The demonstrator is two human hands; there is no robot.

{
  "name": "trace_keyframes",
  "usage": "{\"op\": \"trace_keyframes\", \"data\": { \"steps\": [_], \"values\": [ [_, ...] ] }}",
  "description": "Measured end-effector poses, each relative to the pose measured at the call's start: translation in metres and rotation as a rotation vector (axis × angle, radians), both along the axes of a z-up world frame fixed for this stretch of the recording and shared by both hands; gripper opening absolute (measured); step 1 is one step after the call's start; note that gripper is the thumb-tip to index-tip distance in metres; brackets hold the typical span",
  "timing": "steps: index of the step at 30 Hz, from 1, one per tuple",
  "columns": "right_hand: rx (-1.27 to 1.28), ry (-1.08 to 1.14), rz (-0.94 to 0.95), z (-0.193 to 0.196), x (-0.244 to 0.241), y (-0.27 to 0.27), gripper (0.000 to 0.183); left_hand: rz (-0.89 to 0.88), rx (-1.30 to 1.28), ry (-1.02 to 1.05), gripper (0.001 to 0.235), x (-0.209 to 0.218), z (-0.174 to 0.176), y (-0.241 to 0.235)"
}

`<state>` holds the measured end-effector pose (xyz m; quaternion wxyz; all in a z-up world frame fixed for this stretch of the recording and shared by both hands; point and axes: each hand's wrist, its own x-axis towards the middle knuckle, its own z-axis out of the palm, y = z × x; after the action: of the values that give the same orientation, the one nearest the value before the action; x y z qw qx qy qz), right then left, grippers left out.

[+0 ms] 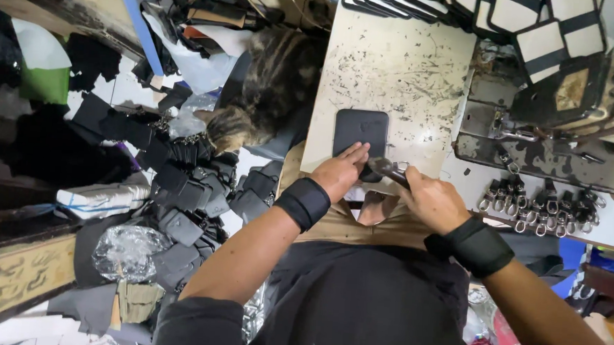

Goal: The person assembles small fabric pouches at a workbench. They hold each pouch, attach a snap or fastener to it, hammer the fastener in place, and stack the finished pouches with a pile of completed ones on the table.

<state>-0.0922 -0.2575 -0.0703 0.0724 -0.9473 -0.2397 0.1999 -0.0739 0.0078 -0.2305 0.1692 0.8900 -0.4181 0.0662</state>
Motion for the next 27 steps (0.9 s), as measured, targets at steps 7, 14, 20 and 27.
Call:
{"op": "trace_keyframes", "data": {
  "steps": [7, 14, 20, 27],
  "values": [
    [-0.009, -0.027, 0.063, -0.017, 0.003, -0.01, 0.038, -0.039, -0.012, 0.006, 0.044, 0.008, 0.011, 0.003],
    [-0.008, -0.028, 0.063, -0.016, 0.007, -0.011, 0.037, -0.044, -0.084, 0.028, 0.041, 0.007, -0.003, 0.004],
    [0.05, 0.084, -0.064, 0.007, 0.021, -0.004, 0.037, 0.034, 0.007, 0.135, 0.068, 0.002, 0.022, -0.001],
    [0.983, 0.453, -0.829, -0.004, 0.055, -0.007, 0.014, 0.091, 0.043, 0.282, 0.081, -0.006, 0.041, -0.003]
  ]
}}
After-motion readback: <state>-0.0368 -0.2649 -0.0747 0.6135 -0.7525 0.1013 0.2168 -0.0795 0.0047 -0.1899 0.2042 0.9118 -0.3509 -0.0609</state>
